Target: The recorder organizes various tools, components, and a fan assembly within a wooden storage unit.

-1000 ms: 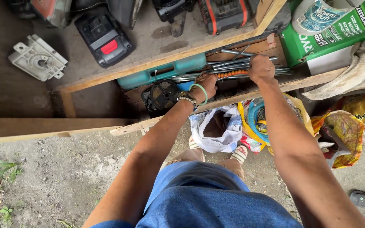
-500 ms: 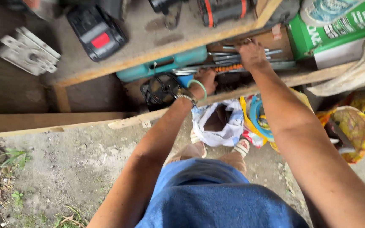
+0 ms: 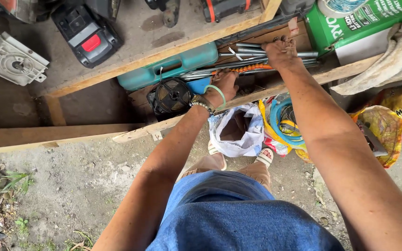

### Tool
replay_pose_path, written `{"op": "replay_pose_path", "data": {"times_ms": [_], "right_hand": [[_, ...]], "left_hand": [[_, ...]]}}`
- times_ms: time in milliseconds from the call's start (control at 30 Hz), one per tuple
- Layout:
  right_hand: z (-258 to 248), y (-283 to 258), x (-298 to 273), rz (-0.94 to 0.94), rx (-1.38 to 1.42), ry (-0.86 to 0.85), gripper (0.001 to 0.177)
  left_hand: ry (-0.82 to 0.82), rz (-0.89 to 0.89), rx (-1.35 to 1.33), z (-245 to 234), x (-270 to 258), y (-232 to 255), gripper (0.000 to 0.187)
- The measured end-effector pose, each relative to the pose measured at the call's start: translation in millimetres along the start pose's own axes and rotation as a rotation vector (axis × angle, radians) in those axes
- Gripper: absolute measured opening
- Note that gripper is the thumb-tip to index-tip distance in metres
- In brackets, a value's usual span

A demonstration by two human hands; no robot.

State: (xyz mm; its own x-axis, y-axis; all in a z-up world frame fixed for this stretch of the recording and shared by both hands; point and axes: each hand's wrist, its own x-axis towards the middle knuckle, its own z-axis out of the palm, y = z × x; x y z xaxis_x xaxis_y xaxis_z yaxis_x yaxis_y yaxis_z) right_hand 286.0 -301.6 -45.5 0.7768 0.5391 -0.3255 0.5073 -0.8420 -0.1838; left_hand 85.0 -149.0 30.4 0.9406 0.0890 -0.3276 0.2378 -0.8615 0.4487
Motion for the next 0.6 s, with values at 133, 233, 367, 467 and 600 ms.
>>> {"op": "replay_pose_path", "data": {"times_ms": [133, 233, 367, 467, 600], "right_hand": [[5.6, 7.8, -0.3, -0.008, -0.081, -0.061, 0.053], [-1.0, -4.2, -10.7, -0.024, -0.128, -0.015, 0.056], [-32.5, -37.9, -45.9, -0.111, 0.015, 0.163, 0.04], [-37.7, -81.0, -66.2, -0.219, 0.217, 0.212, 0.04], [8.4, -152.1, -73.8, -0.281, 0.451, 0.091, 0.025]], "left_hand": [[0.021, 0.003, 0.046, 9.3, 6.7, 14.1, 0.044], [0.029, 0.004, 0.023, 19.0, 1.6, 15.3, 0.048], [0.067, 0.018, 0.027, 4.8, -23.5, -1.4, 0.044], [0.125, -0.084, 0.057, -23.4, -57.0, -32.1, 0.041], [0.445, -0.325, 0.286, -40.0, -97.5, -100.0, 0.03]]}}
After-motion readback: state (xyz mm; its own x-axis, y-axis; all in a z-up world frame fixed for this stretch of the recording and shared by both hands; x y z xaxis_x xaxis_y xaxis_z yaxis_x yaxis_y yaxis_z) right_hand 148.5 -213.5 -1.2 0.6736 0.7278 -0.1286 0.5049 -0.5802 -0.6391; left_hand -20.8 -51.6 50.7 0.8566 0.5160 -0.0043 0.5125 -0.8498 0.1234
